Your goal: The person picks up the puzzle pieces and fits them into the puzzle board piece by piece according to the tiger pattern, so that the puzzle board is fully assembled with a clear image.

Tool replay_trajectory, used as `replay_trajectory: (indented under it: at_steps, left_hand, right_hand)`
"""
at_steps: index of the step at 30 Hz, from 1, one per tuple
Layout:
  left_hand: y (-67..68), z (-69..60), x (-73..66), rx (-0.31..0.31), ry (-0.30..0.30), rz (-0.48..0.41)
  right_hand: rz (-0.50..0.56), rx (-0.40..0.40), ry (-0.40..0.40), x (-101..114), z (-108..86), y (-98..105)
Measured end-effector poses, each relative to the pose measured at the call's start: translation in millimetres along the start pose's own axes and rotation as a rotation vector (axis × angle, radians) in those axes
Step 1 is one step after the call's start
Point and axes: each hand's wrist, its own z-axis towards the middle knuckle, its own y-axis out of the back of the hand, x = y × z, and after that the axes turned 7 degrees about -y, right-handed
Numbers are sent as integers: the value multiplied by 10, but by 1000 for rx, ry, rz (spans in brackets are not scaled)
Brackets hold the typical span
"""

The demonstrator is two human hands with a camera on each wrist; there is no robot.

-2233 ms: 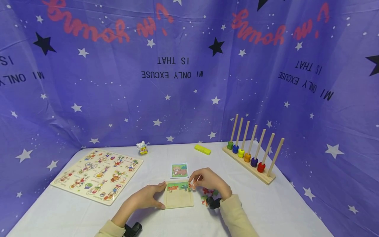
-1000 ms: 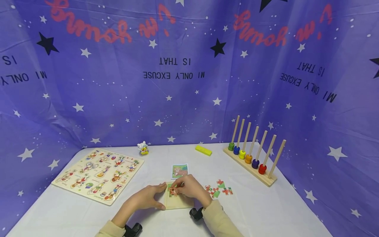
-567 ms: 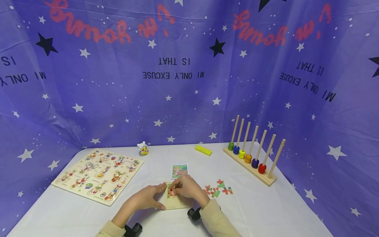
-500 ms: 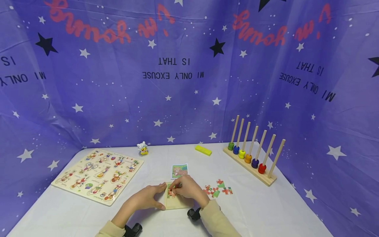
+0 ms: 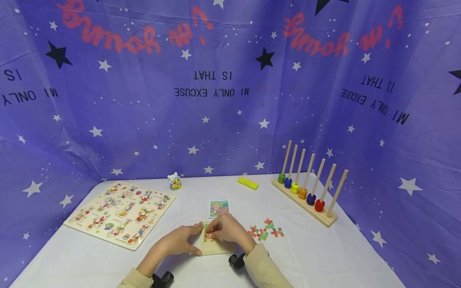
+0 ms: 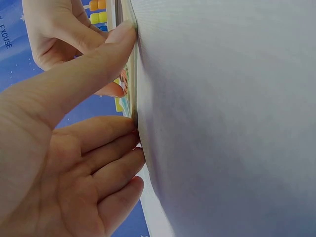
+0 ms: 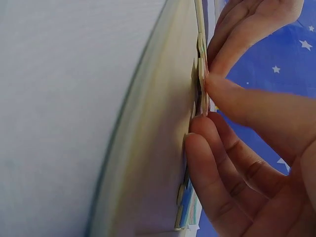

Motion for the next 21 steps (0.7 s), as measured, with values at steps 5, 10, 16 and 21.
replay_trajectory:
  at_steps: [5,10,16,21]
  left_hand:
    - [-5,4,-1,1,1,1]
    - [-10,4,1,0,4,4]
    - [-9,8,6,4,5,7]
    - [-8,11,11,12,2,4]
  right_hand:
    - [0,15,3,9,-6,7]
    - [18,25,-5,19,-12,1]
    - [11,24,-6,16,-14,-13]
    - [5,23,5,11,-7,-24]
